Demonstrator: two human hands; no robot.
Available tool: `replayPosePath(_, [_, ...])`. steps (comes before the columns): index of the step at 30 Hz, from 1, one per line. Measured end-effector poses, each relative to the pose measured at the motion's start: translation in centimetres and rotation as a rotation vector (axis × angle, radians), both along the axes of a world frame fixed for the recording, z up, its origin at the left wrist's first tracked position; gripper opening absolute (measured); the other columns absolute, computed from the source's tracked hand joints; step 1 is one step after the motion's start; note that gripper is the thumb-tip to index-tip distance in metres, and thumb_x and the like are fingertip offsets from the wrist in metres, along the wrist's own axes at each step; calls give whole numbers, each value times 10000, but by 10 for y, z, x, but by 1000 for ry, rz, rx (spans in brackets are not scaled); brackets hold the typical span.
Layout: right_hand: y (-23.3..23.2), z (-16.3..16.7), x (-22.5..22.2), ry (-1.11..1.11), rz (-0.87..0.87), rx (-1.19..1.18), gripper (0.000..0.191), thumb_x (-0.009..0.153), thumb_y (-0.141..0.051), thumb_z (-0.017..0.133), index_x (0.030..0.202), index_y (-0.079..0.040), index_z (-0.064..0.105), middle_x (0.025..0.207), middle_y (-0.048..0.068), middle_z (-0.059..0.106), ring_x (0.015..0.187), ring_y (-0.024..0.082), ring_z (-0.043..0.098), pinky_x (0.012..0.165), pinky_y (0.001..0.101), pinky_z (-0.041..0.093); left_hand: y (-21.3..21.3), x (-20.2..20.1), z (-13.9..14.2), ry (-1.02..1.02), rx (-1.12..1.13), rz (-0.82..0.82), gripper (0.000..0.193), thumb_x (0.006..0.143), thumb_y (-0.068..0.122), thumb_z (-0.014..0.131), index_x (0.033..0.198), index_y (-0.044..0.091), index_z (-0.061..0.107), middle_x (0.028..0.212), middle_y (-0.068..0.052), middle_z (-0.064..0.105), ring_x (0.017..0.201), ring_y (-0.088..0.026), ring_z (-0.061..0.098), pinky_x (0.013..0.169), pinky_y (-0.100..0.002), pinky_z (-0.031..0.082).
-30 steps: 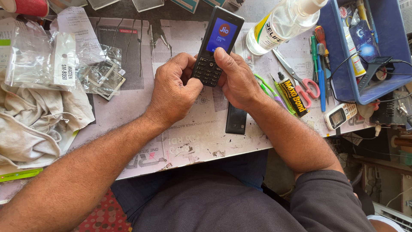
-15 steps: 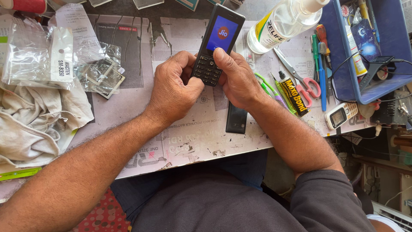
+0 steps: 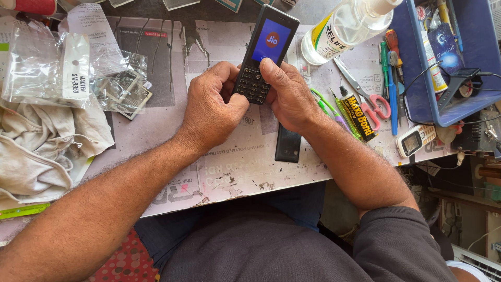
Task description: The person holds a black Jio feature phone and repeatedly presses buttons to navigate the interface. They remove and reinsert the battery, then continue pressing buttons to check the screen and keypad functionality. The phone is placed on the table at the end.
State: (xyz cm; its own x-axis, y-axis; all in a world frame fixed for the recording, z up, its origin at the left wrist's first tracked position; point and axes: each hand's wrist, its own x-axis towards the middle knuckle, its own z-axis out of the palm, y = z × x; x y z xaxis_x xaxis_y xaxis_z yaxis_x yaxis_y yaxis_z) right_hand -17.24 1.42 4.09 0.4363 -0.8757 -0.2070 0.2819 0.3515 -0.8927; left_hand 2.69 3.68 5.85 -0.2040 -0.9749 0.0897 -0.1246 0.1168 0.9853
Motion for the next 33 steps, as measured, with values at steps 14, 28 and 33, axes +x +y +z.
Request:
replayPosePath(14, [0,1,0,9,-2,2,554,1057,-480,611,1319,8,605,1199,99,692,1123,180,687,1053,375,560,0,0,0,-12,14,-9,118,848,-1,624,961,34,613,820,-29,674,723,-78,666,635,-254,570])
replayPosePath(28, [-1,3,1,7,8,-1,558,1065,-475,603,1327,18,604,1206,100,691,1128,183,683,1057,378,553,0,0,0,-1,7,2,109,858,-1,627,962,30,619,807,-24,678,715,-73,663,631,-250,563])
replayPosePath(33, [-1,3,2,14,-7,12,543,1061,-461,603,1324,14,594,1213,104,689,1140,189,681,1070,388,552,-1,-1,0,5,19,0,117,853,-5,625,964,30,617,807,-19,679,716,-67,664,631,-245,563])
